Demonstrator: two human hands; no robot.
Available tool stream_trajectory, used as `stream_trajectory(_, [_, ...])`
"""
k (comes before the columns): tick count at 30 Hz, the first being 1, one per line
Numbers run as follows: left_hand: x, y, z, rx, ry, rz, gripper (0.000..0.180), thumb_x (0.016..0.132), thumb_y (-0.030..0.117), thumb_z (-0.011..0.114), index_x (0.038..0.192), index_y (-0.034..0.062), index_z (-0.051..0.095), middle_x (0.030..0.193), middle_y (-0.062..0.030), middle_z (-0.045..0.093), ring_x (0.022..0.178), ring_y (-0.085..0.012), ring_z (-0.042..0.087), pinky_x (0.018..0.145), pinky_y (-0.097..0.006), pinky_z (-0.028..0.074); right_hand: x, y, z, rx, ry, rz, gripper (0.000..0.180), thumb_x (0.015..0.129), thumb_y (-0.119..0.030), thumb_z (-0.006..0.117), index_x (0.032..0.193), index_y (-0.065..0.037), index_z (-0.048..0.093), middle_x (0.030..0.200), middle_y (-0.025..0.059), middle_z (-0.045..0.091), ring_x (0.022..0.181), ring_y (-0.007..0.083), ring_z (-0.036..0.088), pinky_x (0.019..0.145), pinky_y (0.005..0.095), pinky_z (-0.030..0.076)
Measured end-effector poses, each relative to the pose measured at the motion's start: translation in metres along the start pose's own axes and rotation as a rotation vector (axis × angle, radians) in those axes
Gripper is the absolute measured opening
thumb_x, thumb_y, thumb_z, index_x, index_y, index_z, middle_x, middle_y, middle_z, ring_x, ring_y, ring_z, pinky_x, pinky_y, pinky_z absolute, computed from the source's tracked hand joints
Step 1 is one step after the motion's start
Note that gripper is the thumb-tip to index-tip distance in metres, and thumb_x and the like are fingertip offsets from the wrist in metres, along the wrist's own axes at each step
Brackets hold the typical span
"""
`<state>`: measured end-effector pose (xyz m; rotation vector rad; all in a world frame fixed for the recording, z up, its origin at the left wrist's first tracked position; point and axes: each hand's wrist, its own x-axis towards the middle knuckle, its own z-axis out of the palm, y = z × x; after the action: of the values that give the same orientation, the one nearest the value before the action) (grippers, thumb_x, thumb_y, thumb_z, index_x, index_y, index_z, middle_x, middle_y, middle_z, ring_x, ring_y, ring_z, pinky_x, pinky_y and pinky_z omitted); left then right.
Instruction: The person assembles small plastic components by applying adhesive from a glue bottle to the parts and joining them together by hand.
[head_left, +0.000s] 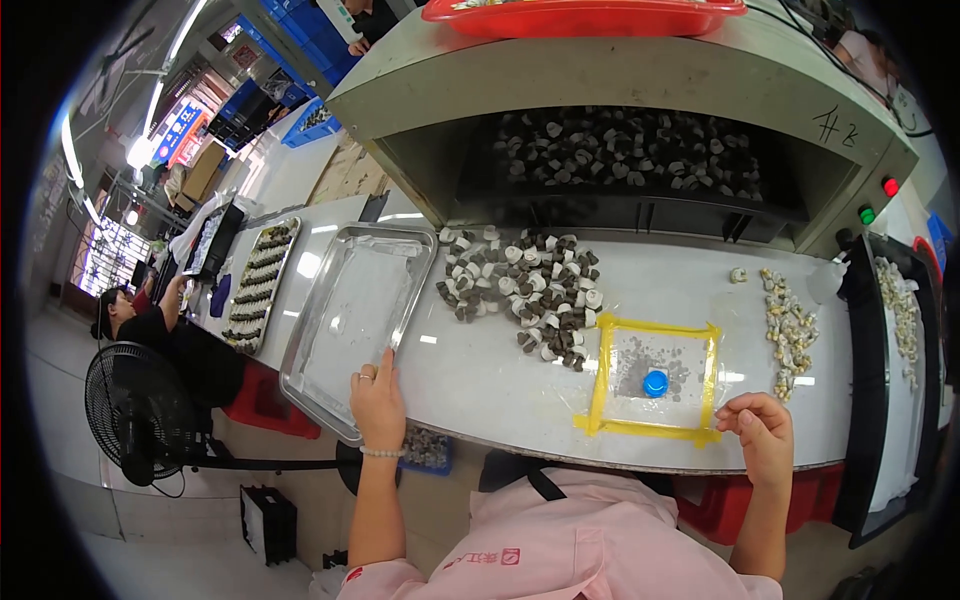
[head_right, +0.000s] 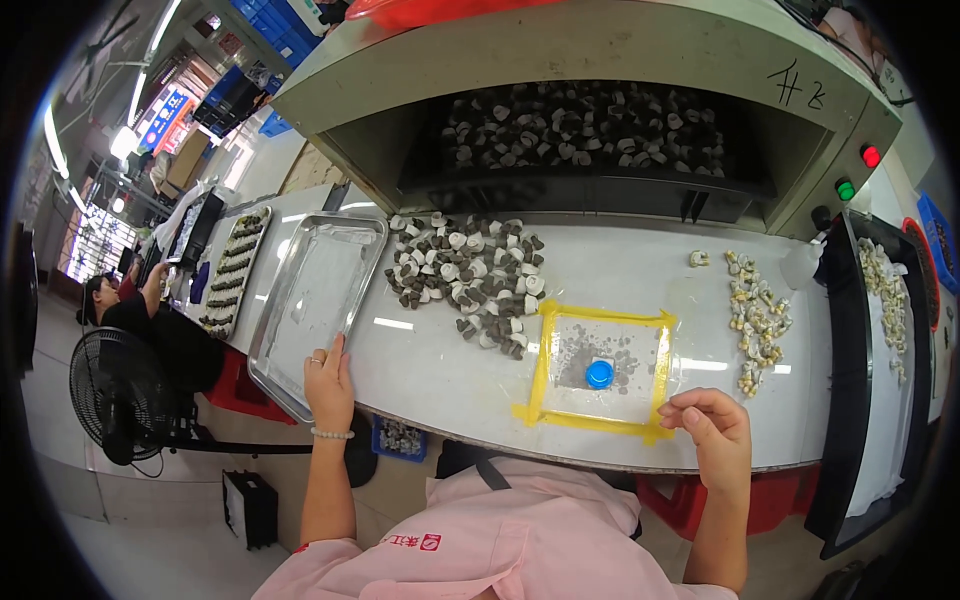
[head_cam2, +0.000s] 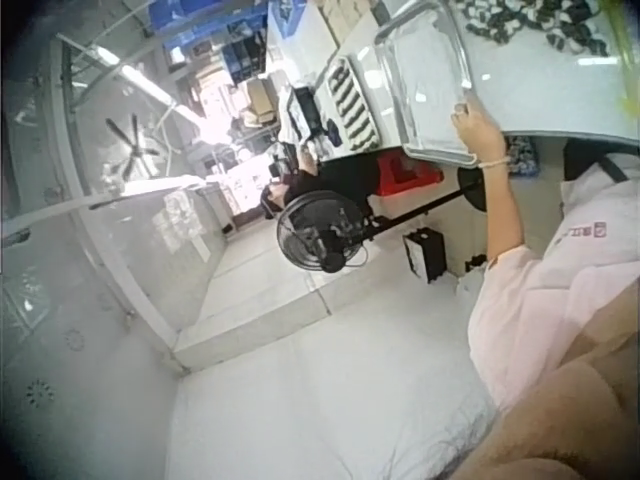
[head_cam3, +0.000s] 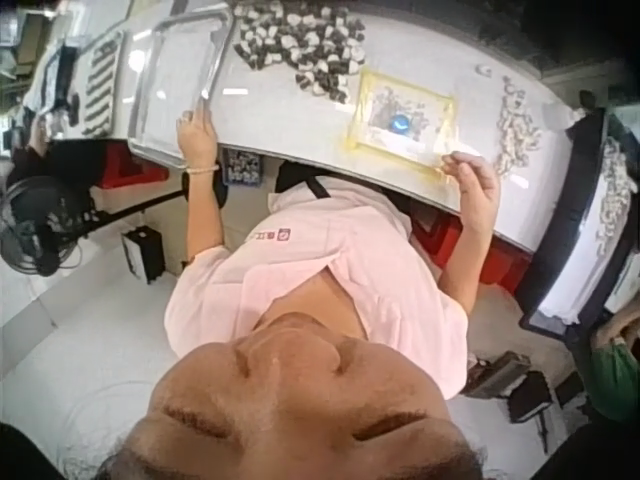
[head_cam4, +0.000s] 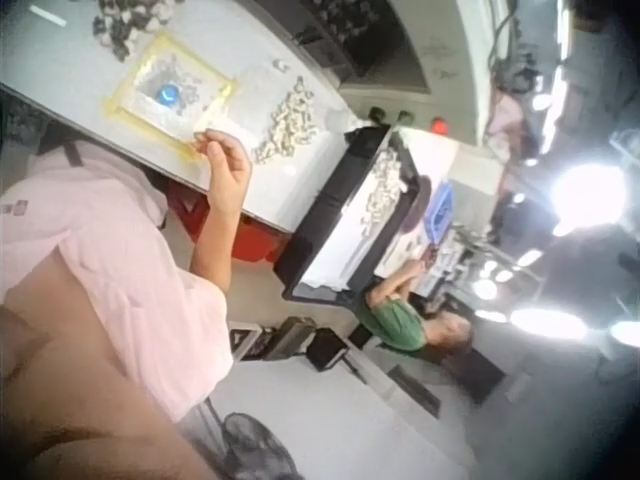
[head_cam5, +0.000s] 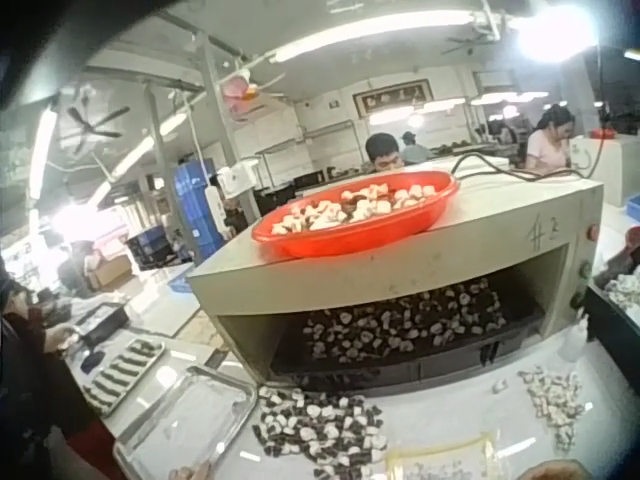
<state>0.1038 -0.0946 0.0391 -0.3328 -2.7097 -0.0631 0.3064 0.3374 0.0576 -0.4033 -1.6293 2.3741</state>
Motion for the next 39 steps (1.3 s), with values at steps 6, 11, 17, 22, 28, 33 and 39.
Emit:
stream_trajectory(6, [0.016,0.007,0.013,0.024,0.03,-0.001,0.035,0.086,0.01,0.059,0.121,0.0084,0.06,0.09,-0.0111,0.057,0.081,-0.0296,0.053,0.071,-0.04,0.047,0.012,-0.002,-0.003,-0.015,-0.066,0.002,0.015,0.089,-0.005,0.057,0.099,0.005,0.062,0.091,0.0142,0.067,0.081,0.0197,0.065,0.078,0.0315,0.052])
stream_trajectory(11, [0.019,0.014,0.015,0.026,0.016,0.025,0.034,0.087,0.008,0.058,0.121,0.0046,0.059,0.091,-0.0121,0.058,0.082,-0.03,0.053,0.071,-0.041,0.047,0.012,0.001,-0.006,-0.014,-0.062,-0.004,0.014,0.089,-0.005,0.057,0.098,0.005,0.062,0.09,0.0143,0.067,0.08,0.0192,0.064,0.078,0.0312,0.051])
stream_trajectory(17, [0.01,0.023,0.01,0.053,-0.004,0.041,0.034,0.086,0.006,0.056,0.119,-0.0011,0.058,0.092,-0.0147,0.058,0.08,-0.032,0.053,0.071,-0.041,0.046,0.011,0.003,-0.006,-0.013,-0.064,0.011,0.014,0.089,-0.005,0.057,0.097,0.005,0.063,0.09,0.0144,0.067,0.08,0.0192,0.064,0.077,0.0313,0.051])
stream_trajectory(22, [0.003,0.019,0.006,-0.003,0.037,0.106,0.035,0.085,0.005,0.058,0.119,-0.002,0.058,0.092,-0.0156,0.057,0.079,-0.0317,0.051,0.07,-0.041,0.045,0.014,0.0,-0.006,-0.006,-0.065,-0.006,0.014,0.089,-0.004,0.057,0.097,0.005,0.063,0.091,0.0144,0.067,0.08,0.0191,0.064,0.077,0.0313,0.051])
stream_trajectory(28, [0.032,0.056,-0.004,-0.227,0.228,0.193,0.033,0.088,0.008,0.055,0.119,-0.0061,0.056,0.107,-0.0217,0.056,0.095,-0.0359,0.054,0.085,-0.04,0.044,0.016,-0.001,-0.005,-0.016,-0.056,0.002,0.014,0.089,-0.007,0.058,0.096,0.004,0.062,0.089,0.0137,0.066,0.081,0.0195,0.064,0.076,0.0313,0.052])
stream_trajectory(33, [0.118,0.097,0.013,-0.594,0.056,0.136,0.035,0.092,0.015,0.051,0.117,-0.0101,0.054,0.114,-0.0275,0.055,0.106,-0.0414,0.053,0.091,-0.04,0.043,0.014,-0.006,-0.01,-0.004,-0.06,-0.032,0.013,0.089,-0.002,0.055,0.096,0.005,0.063,0.09,0.0142,0.067,0.081,0.0191,0.064,0.078,0.0308,0.052])
stream_trajectory(39, [0.173,0.091,0.068,-0.511,-0.04,0.138,0.036,0.093,0.021,0.048,0.11,-0.0085,0.059,0.102,-0.0309,0.059,0.101,-0.0461,0.052,0.087,-0.048,0.042,-0.005,-0.016,-0.018,-0.025,-0.01,-0.065,0.015,0.089,-0.002,0.055,0.099,0.006,0.063,0.093,0.0132,0.067,0.085,0.0193,0.064,0.081,0.0312,0.052])
